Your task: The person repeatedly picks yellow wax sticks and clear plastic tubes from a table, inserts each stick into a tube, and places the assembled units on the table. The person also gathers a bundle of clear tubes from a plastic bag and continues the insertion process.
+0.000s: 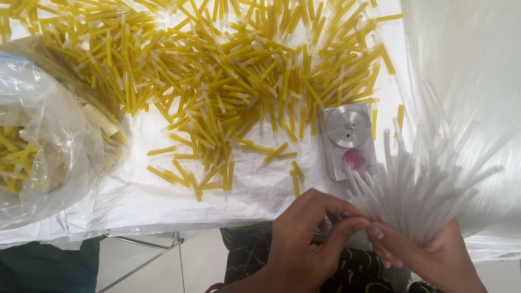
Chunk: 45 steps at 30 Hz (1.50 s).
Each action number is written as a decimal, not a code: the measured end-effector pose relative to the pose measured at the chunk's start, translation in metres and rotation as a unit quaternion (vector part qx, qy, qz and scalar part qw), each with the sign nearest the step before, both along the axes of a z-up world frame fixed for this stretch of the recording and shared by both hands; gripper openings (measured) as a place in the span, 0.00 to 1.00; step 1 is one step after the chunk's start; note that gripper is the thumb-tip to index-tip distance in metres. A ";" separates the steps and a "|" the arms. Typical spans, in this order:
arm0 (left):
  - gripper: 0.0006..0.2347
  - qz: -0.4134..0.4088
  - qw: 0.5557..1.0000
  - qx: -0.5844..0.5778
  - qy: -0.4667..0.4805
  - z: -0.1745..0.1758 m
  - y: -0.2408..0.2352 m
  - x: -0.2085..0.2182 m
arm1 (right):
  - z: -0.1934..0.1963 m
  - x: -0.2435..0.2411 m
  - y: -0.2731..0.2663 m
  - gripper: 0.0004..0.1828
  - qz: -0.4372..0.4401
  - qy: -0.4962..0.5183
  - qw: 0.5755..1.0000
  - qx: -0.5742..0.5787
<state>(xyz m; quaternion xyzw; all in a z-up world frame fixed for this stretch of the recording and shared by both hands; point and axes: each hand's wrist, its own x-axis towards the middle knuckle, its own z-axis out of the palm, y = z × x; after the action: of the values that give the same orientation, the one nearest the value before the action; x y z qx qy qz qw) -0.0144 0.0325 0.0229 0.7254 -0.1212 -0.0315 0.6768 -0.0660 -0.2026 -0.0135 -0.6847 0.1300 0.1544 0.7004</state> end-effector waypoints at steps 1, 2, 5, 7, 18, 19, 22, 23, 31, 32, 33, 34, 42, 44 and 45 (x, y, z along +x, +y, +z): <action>0.05 -0.005 1.000 0.011 0.019 -0.001 0.000 0.001 | -0.001 -0.002 -0.002 0.08 0.011 -0.004 1.000 -0.028; 0.05 -0.010 0.999 0.022 0.038 -0.001 0.001 0.001 | -0.001 -0.004 -0.004 0.08 0.022 -0.007 0.998 -0.056; 0.05 -0.027 0.999 0.037 0.024 0.004 0.007 0.006 | 0.023 0.010 0.004 0.15 -0.016 0.073 0.987 -0.141; 0.04 0.001 0.997 0.078 -0.020 0.009 0.017 0.019 | 0.027 0.010 0.005 0.11 -0.024 0.019 0.991 -0.131; 0.06 0.112 0.898 0.410 -0.111 -0.004 0.039 0.059 | 0.060 0.063 0.033 0.07 -0.130 -0.049 0.942 -0.306; 0.05 0.117 0.907 0.396 -0.084 -0.003 0.039 0.060 | 0.060 0.067 0.035 0.08 -0.110 -0.048 0.943 -0.312; 0.04 0.115 0.929 0.349 -0.044 0.003 0.039 0.059 | 0.063 0.079 0.044 0.08 -0.088 0.015 0.939 -0.334; 0.04 0.111 0.942 0.316 -0.031 0.005 0.038 0.058 | 0.065 0.083 0.048 0.07 -0.083 0.075 0.931 -0.349; 0.09 0.034 0.998 0.044 0.020 0.005 0.020 0.034 | 0.051 0.042 0.024 0.09 -0.055 -0.009 0.980 -0.189; 0.09 0.025 0.998 0.058 0.000 0.006 0.018 0.033 | 0.051 0.037 0.024 0.10 -0.032 0.027 0.975 -0.217; 0.09 0.024 0.998 0.058 0.000 0.006 0.016 0.032 | 0.044 0.033 0.020 0.10 -0.033 0.028 0.975 -0.217; 0.08 0.020 0.999 0.044 0.022 0.005 0.015 0.031 | 0.037 0.029 0.016 0.10 -0.031 0.050 0.976 -0.207; 0.08 0.026 0.998 0.037 0.046 0.013 0.009 0.027 | 0.052 0.056 0.033 0.18 0.143 0.350 0.848 -0.370; 0.09 0.037 0.999 0.021 0.034 0.013 0.006 0.025 | 0.016 0.030 0.010 0.26 -0.134 0.423 0.896 0.021; 0.09 0.036 0.999 0.022 0.034 0.012 0.006 0.026 | 0.011 0.026 0.008 0.26 -0.134 0.423 0.896 0.022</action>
<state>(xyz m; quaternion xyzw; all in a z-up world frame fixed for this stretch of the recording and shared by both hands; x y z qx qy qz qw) 0.0115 0.0388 0.0345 0.7422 -0.0713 -0.0339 0.6655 -0.0400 -0.1949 -0.0027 -0.5152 0.5013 0.3368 0.6082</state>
